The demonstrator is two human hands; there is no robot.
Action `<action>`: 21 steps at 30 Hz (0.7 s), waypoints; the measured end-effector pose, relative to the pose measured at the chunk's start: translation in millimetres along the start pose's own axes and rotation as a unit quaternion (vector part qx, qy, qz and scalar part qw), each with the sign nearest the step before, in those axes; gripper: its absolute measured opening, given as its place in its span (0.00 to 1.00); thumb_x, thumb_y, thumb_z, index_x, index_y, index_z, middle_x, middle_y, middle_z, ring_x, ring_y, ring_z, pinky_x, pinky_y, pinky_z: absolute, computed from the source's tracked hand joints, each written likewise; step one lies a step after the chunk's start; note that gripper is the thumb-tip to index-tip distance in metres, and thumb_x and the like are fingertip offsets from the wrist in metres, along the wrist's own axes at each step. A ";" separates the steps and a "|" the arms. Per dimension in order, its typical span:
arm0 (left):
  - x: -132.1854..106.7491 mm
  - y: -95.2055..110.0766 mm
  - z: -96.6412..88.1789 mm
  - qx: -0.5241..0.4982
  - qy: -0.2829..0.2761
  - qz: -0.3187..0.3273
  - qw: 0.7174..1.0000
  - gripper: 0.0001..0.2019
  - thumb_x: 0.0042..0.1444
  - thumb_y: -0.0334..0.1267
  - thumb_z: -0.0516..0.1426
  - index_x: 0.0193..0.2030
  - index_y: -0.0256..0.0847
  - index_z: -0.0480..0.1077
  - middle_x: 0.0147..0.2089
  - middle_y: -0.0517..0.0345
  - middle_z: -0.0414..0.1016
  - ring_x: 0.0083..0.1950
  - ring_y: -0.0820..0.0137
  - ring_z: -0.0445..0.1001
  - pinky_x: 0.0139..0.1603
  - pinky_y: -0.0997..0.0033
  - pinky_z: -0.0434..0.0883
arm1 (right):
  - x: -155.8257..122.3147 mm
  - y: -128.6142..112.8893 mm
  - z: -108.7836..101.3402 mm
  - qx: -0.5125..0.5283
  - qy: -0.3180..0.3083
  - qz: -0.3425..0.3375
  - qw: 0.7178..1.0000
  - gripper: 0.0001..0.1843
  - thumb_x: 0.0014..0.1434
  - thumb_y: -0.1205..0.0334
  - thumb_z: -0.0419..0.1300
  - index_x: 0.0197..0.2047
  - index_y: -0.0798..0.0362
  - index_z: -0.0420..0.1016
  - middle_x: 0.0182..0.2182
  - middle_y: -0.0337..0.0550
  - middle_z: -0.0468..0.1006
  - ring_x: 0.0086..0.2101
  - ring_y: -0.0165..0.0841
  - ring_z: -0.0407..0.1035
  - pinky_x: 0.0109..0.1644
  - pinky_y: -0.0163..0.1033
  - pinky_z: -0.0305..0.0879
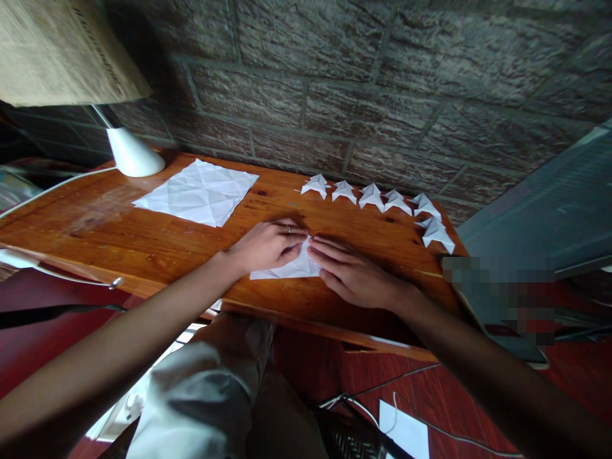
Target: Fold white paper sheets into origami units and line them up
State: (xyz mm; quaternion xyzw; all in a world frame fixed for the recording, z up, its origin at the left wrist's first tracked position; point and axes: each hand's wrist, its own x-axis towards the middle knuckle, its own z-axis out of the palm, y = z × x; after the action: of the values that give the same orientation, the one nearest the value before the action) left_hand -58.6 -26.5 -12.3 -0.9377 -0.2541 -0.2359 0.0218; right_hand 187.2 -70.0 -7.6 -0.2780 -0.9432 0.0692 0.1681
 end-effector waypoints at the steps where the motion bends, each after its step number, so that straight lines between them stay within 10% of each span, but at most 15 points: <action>1: 0.1 0.2 -0.3 0.001 -0.002 -0.001 1.000 0.16 0.64 0.37 0.51 0.52 0.37 0.76 0.52 0.50 0.80 0.56 0.62 0.75 0.56 0.58 0.74 | -0.1 0.2 0.3 0.001 0.004 -0.002 1.000 0.26 0.66 0.65 0.50 0.67 0.56 0.62 0.66 0.52 0.63 0.67 0.39 0.54 0.71 0.49 0.55; 21: -1.8 4.8 -4.0 0.026 -0.029 -0.028 0.999 0.16 0.64 0.40 0.52 0.53 0.41 0.76 0.54 0.53 0.78 0.58 0.62 0.74 0.56 0.58 0.74 | 0.2 0.9 -0.1 0.028 0.019 -0.009 0.999 0.27 0.65 0.66 0.53 0.66 0.54 0.64 0.65 0.49 0.63 0.66 0.39 0.55 0.70 0.48 0.56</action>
State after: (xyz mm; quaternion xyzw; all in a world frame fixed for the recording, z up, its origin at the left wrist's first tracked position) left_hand -59.3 -32.1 -9.1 -0.9358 -0.2866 -0.2025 0.0324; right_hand 187.5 -69.2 -7.7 -0.2661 -0.9401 0.0887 0.1939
